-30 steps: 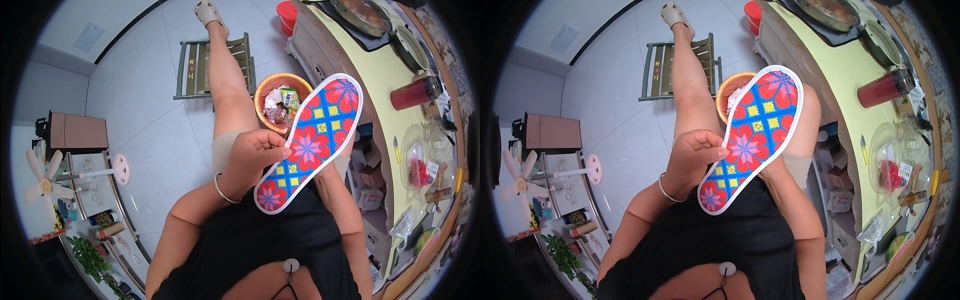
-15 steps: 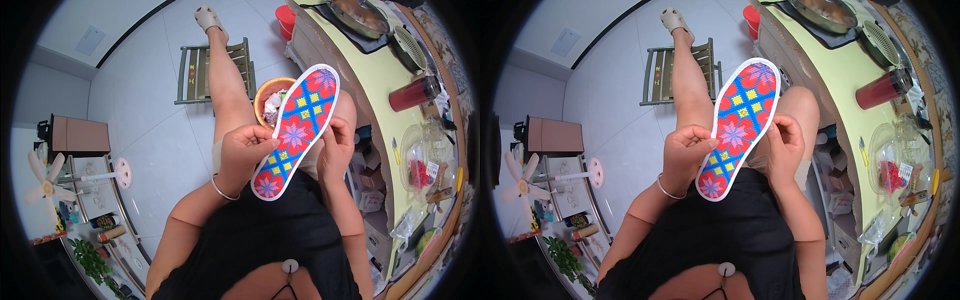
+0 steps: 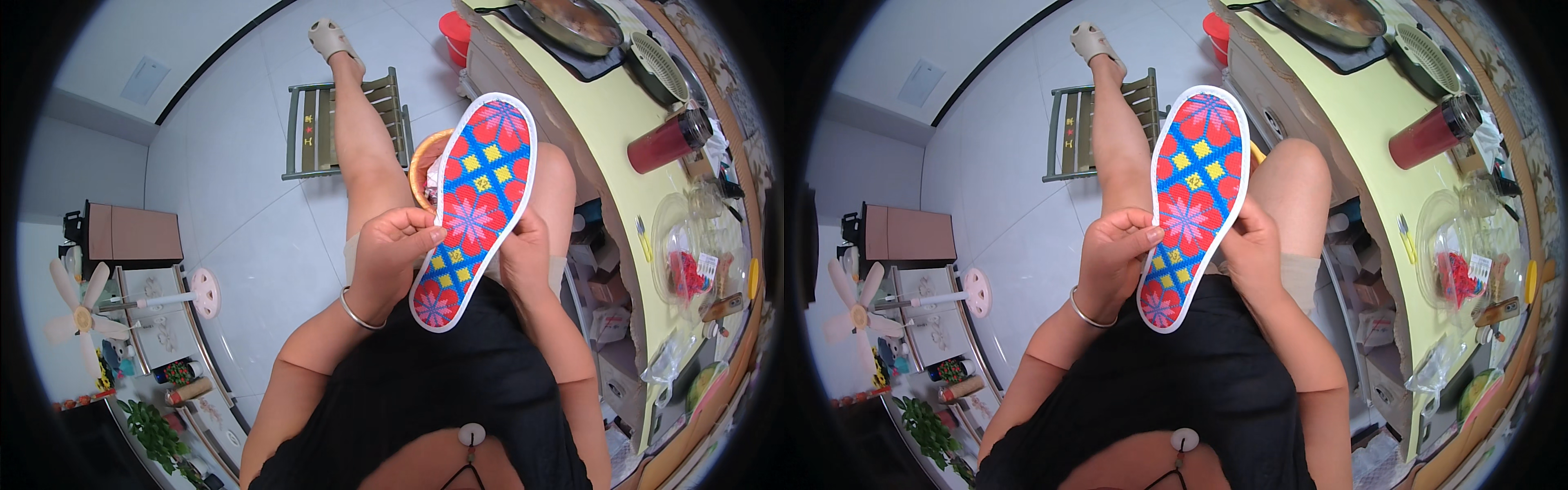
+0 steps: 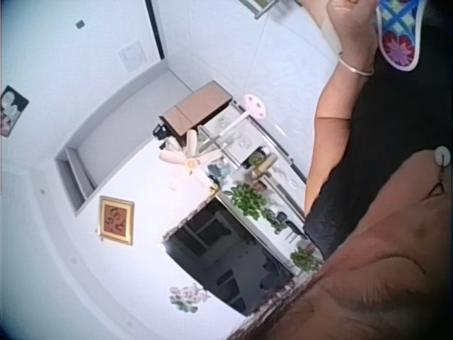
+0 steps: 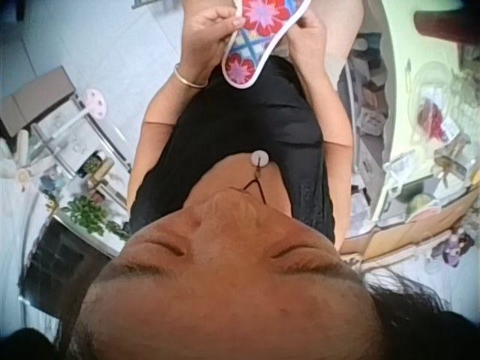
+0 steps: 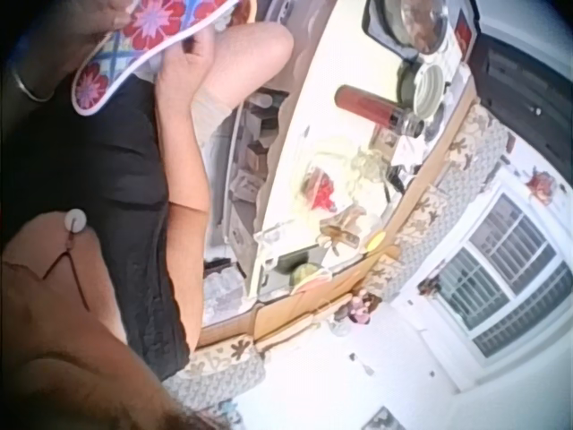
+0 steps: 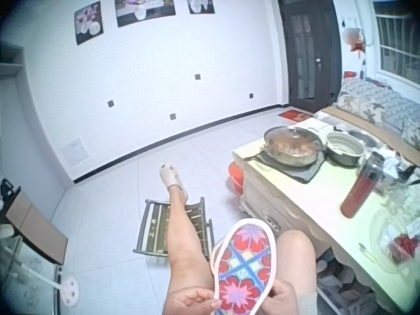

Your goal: The person is embroidering a colorful floral pattern onto an insole by hand using a needle and red thread. They pull the thread through the material to create intricate stitches across the surface.

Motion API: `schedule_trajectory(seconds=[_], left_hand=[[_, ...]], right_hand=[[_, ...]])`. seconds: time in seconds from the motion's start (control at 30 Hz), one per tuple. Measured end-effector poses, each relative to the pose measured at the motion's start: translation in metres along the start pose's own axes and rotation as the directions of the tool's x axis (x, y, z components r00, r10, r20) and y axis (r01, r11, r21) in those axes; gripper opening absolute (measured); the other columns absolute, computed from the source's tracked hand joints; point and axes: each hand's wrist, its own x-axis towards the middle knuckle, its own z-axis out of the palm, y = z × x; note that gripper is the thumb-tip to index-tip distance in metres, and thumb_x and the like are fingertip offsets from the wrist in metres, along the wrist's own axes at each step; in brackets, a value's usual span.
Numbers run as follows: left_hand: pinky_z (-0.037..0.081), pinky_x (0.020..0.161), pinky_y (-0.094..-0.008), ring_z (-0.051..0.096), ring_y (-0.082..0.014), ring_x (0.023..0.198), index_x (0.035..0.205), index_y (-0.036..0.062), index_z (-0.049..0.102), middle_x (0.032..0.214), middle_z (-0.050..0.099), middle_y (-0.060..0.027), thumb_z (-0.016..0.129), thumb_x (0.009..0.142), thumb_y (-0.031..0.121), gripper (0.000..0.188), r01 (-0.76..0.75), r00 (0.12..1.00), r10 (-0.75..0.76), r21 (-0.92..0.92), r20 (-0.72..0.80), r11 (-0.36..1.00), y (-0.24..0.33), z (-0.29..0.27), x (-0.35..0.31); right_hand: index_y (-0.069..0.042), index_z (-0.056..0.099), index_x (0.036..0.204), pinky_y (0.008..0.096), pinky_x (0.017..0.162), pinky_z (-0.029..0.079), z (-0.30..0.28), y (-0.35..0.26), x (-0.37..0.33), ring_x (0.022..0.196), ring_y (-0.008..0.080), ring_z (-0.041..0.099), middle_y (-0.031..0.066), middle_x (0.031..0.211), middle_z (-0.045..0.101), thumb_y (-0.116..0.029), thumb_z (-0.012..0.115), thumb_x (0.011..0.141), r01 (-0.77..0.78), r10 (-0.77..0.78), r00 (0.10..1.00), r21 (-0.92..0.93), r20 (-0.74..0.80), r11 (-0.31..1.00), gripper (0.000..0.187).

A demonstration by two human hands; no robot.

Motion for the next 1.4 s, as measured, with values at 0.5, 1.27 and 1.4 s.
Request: schedule_trajectory(seconds=[0.5,1.27,1.4], left_hand=[[0.05,0.077,-0.0275,0.062,-0.0156,0.08,0.094,-0.006,0.056,0.09,0.065,-0.0132,0.059,0.084,0.006,0.017,0.103,0.99,-0.094,-0.089,0.102,0.991,-0.007,0.002,-0.002],[0.05,0.072,-0.0206,0.061,-0.0094,0.078,0.092,-0.0051,0.058,0.087,0.064,-0.0092,0.062,0.082,0.0,0.012,0.043,0.997,-0.048,0.084,0.062,0.996,0.002,0.004,-0.012],[0.05,0.07,-0.0208,0.061,-0.0091,0.076,0.091,-0.005,0.058,0.085,0.064,-0.0085,0.063,0.081,-0.001,0.012,0.042,0.998,-0.047,0.085,0.052,0.995,0.002,0.006,-0.012]], right_hand=[[0.001,0.057,0.107,0.029,0.08,0.049,0.006,0.01,-0.002,0.092,0.0144,0.06,0.0063,0.102,0.063,-0.001,0.064,0.079,-0.111,0.107,0.992,0.068,0.066,0.991,0.029],[-0.002,0.053,0.112,0.0304,0.081,0.049,-0.005,0.018,-0.007,0.095,0.0163,0.059,0.0063,0.105,0.06,-0.005,0.073,0.072,-0.119,0.126,0.99,-0.107,0.057,0.987,0.045],[-0.002,0.052,0.113,0.0301,0.08,0.05,-0.004,0.019,-0.004,0.094,0.0161,0.059,0.0063,0.105,0.06,-0.005,0.074,0.071,-0.19,0.19,0.98,-0.004,0.06,0.982,0.047]])
